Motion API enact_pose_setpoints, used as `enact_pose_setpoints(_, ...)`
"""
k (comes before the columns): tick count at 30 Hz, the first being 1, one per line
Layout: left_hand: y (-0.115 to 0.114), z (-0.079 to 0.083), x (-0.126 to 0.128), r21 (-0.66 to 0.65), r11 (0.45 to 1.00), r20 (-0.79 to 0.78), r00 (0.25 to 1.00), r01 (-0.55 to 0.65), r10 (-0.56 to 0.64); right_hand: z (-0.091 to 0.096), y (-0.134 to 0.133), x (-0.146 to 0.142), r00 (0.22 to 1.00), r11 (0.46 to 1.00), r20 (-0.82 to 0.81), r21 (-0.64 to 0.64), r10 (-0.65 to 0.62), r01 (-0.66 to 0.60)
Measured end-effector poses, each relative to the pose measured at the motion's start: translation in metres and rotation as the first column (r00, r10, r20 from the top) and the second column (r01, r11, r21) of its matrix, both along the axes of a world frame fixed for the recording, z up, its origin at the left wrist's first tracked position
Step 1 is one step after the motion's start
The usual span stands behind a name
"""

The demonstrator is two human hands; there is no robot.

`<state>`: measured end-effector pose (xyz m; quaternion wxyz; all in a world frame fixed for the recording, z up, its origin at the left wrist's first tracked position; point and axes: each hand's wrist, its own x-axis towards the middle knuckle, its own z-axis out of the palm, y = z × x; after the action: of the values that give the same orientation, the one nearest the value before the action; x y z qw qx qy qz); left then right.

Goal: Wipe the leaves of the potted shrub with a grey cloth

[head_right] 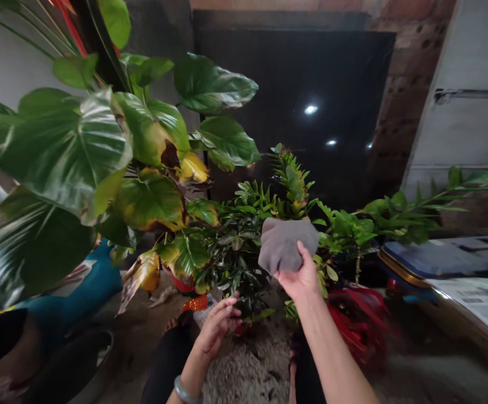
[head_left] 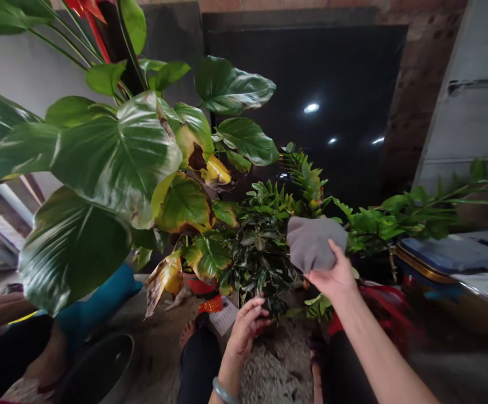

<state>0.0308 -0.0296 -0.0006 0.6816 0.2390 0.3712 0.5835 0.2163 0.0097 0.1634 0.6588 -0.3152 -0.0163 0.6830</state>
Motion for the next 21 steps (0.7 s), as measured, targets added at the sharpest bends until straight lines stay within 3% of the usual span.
enact_pose_setpoints(3,0.0,0.005,-0.002,0.06,0.998,0.058,0.998,-0.015,0.012,-0.042,-0.022,-0.019,0.975,0.948,0.068,-0.257,0.211,-0.188)
enact_pose_setpoints(5,0.001,0.006,-0.005,0.068,0.998,0.077,0.997,0.001,-0.006,-0.069,-0.053,-0.027,0.949,0.896,0.03,-0.338,0.315,-0.287)
enact_pose_setpoints(7,0.0,0.005,-0.006,0.057,0.998,0.067,0.997,0.031,-0.035,-0.081,-0.079,-0.024,0.931,0.86,0.04,-0.398,0.363,-0.319)
enact_pose_setpoints(9,0.0,0.003,-0.005,0.034,0.998,0.052,0.997,0.053,-0.055,-0.074,-0.09,-0.012,0.945,0.902,0.104,-0.346,0.311,-0.259)
enact_pose_setpoints(12,-0.001,0.001,-0.002,0.026,0.998,0.047,0.997,0.06,-0.061,-0.041,-0.071,0.014,0.971,0.998,0.233,-0.059,0.047,-0.035)
enact_pose_setpoints(14,-0.003,0.0,-0.001,0.03,0.997,0.031,0.997,0.065,-0.066,-0.021,-0.046,0.025,0.956,0.988,0.27,0.126,-0.119,0.087)
enact_pose_setpoints(15,-0.004,0.0,-0.002,0.03,0.997,0.019,0.997,0.07,-0.07,-0.016,-0.034,0.027,0.95,0.98,0.271,0.159,-0.156,0.116)
enact_pose_setpoints(16,-0.005,-0.001,-0.003,0.028,0.997,0.007,0.997,0.072,-0.073,-0.015,-0.025,0.027,0.951,0.983,0.268,0.139,-0.155,0.121)
enact_pose_setpoints(18,-0.007,-0.003,-0.006,0.027,0.998,-0.011,0.998,0.064,-0.064,-0.025,-0.019,0.018,0.969,0.997,0.238,-0.019,-0.071,0.078)
enact_pose_setpoints(21,-0.009,-0.008,-0.013,0.011,1.0,-0.019,1.0,0.021,-0.021,-0.057,-0.046,-0.005,0.981,0.958,0.156,-0.28,0.112,-0.065)
